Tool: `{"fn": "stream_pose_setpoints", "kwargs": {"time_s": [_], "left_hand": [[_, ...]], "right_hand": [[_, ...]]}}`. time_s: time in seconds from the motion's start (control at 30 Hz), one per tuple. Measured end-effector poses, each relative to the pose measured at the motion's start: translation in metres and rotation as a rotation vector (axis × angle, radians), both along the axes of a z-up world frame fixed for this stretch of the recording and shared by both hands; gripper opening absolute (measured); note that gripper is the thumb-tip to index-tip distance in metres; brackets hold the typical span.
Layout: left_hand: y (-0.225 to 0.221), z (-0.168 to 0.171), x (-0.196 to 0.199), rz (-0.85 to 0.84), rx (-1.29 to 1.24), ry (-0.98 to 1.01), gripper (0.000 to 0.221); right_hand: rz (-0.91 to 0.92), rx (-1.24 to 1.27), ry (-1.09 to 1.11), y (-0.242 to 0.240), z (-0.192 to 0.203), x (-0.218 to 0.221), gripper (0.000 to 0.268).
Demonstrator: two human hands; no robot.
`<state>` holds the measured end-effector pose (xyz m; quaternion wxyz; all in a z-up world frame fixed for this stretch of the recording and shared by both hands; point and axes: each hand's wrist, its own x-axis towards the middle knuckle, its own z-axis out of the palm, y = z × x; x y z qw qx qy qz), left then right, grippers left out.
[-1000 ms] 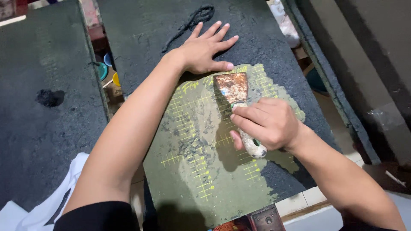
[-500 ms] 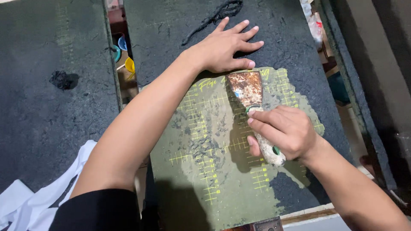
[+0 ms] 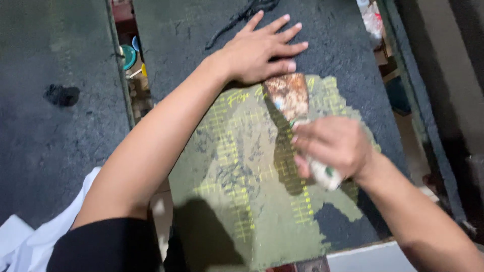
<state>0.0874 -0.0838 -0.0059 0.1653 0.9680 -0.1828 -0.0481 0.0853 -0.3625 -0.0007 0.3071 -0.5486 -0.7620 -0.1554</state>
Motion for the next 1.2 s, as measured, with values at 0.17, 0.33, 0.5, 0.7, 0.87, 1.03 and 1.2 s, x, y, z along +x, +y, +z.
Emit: {"fn": "stream_pose_setpoints", "kwargs": {"time_s": [0.17,0.33,0.5,0.7,0.87,1.03,1.2], "left_hand": [[-0.001,-0.002,0.007,0.139,-0.110,0.081,0.069],[-0.012,0.000,0.011,0.182,-0.203,0.092,0.084],[-0.046,0.019,0.001,0.243,0.161,0.064,0.108],[-0.062,0.004,0.034,0.174,0.292,0.027,0.110],[-0.054,0.007,0.042,0.079,0.205,0.103,0.103],[-0.054,0.003,0.044,0.071,0.187,0.080,0.091],[-0.053,-0.001,0.045,0.072,0.204,0.056,0.081]], "right_hand": [[-0.244,0.246,0.443,-0.040,0.012,0.028,0.061],[-0.443,0.424,0.657,-0.077,0.005,0.053,0.034],[-0.453,0.404,0.138,-0.053,0.048,0.020,0.037],[-0.473,0.450,0.210,-0.060,0.052,0.009,0.031],[-0.511,0.364,0.196,-0.065,0.061,0.006,0.035],[-0.562,0.257,0.191,-0.094,0.062,0.031,0.034],[-0.730,-0.098,0.054,-0.108,0.053,0.023,0.031]]}}
